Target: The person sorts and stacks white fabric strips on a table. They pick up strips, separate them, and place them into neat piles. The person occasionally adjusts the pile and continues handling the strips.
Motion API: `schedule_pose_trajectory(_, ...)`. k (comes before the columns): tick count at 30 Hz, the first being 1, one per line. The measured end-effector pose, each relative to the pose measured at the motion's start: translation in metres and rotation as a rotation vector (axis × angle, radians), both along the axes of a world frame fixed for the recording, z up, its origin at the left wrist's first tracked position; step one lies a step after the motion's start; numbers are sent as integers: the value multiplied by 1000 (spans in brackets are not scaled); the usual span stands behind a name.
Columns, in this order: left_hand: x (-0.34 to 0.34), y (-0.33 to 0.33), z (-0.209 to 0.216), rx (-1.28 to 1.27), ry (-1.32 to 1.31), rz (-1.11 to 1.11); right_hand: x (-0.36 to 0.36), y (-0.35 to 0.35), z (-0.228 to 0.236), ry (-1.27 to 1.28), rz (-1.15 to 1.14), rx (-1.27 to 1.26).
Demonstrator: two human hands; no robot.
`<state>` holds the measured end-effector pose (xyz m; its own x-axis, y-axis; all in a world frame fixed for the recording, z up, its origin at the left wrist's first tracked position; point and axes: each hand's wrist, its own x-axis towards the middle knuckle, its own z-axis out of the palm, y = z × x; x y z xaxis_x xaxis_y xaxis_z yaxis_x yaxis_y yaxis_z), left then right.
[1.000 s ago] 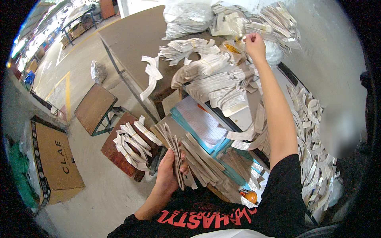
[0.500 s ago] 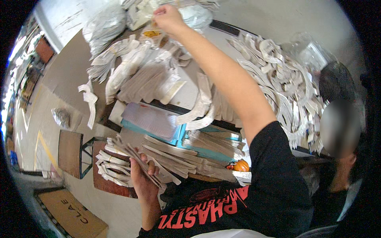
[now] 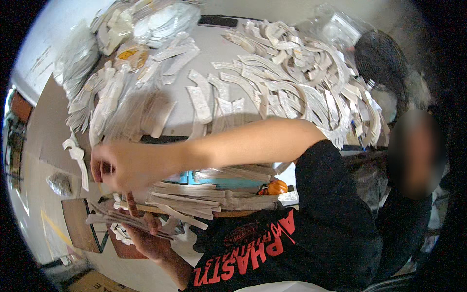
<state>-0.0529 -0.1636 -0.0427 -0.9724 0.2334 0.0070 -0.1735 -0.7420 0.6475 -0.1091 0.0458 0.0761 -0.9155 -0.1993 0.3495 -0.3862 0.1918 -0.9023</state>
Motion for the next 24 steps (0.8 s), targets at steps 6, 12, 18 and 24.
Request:
schedule_pose_trajectory(6, 1, -14, -19, -151, 45, -22, 35, -18, -26, -52, 69, 45)
schedule_pose_trajectory(12, 5, -8, -13, -63, -45, -49, 41, -11, -35, -243, 23, -233)
schedule_pose_trajectory(18, 5, -11, -17, 259, 7, -375, 62, -3, -41, -528, 150, -759)
schedule_pose_trajectory(24, 15, -6, 9, -664, 312, -221, 117, 25, 1, -565, 211, -646)
